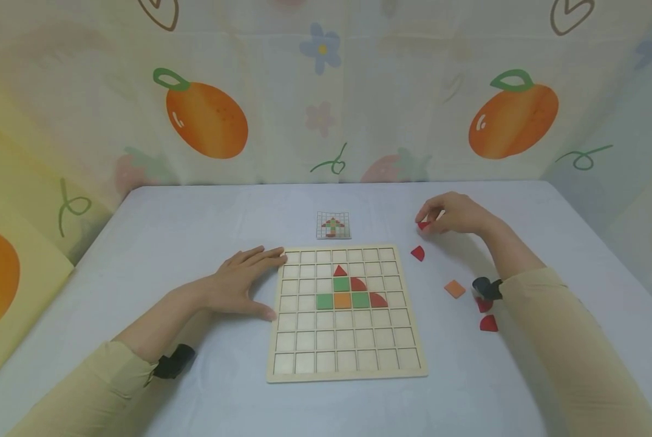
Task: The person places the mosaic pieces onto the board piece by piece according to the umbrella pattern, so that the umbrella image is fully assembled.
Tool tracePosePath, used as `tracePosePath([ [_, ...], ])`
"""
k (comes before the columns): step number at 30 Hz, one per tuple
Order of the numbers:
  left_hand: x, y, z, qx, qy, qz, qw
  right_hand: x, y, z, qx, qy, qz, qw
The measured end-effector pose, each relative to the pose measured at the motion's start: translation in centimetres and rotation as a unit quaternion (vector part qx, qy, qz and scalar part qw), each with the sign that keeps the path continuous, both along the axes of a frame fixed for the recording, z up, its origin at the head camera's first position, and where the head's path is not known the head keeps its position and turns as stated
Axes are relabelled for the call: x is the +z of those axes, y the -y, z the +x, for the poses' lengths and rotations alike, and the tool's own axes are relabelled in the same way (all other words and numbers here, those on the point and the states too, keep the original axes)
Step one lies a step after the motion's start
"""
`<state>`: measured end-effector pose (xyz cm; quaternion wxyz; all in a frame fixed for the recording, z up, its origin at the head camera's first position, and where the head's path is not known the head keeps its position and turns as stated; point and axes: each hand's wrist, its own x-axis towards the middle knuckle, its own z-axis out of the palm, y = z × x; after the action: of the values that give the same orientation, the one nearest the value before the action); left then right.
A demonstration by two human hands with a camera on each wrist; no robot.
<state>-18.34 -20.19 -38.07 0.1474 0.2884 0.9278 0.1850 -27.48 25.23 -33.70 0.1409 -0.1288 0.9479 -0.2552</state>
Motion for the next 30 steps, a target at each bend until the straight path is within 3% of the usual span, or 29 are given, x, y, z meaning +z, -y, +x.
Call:
tracePosePath([
  [10,0.0,0.0,0.0,-0.002,-0.005,-0.002,1.0000,1.0,1.9,1.0,0.016,0.015,-0.088,0.9958],
  [23,0.0,0.1,-0.1,-0.004,-0.005,-0.002,1.0000,1.6,5.4,2.1,0.036,0.025,-0.145,0.9885],
  [30,0.1,0.1,0.0,-0.003,-0.001,-0.001,1.0000,1.9,7.6,2.9,0.028,0.033,-0.206,0.9776],
])
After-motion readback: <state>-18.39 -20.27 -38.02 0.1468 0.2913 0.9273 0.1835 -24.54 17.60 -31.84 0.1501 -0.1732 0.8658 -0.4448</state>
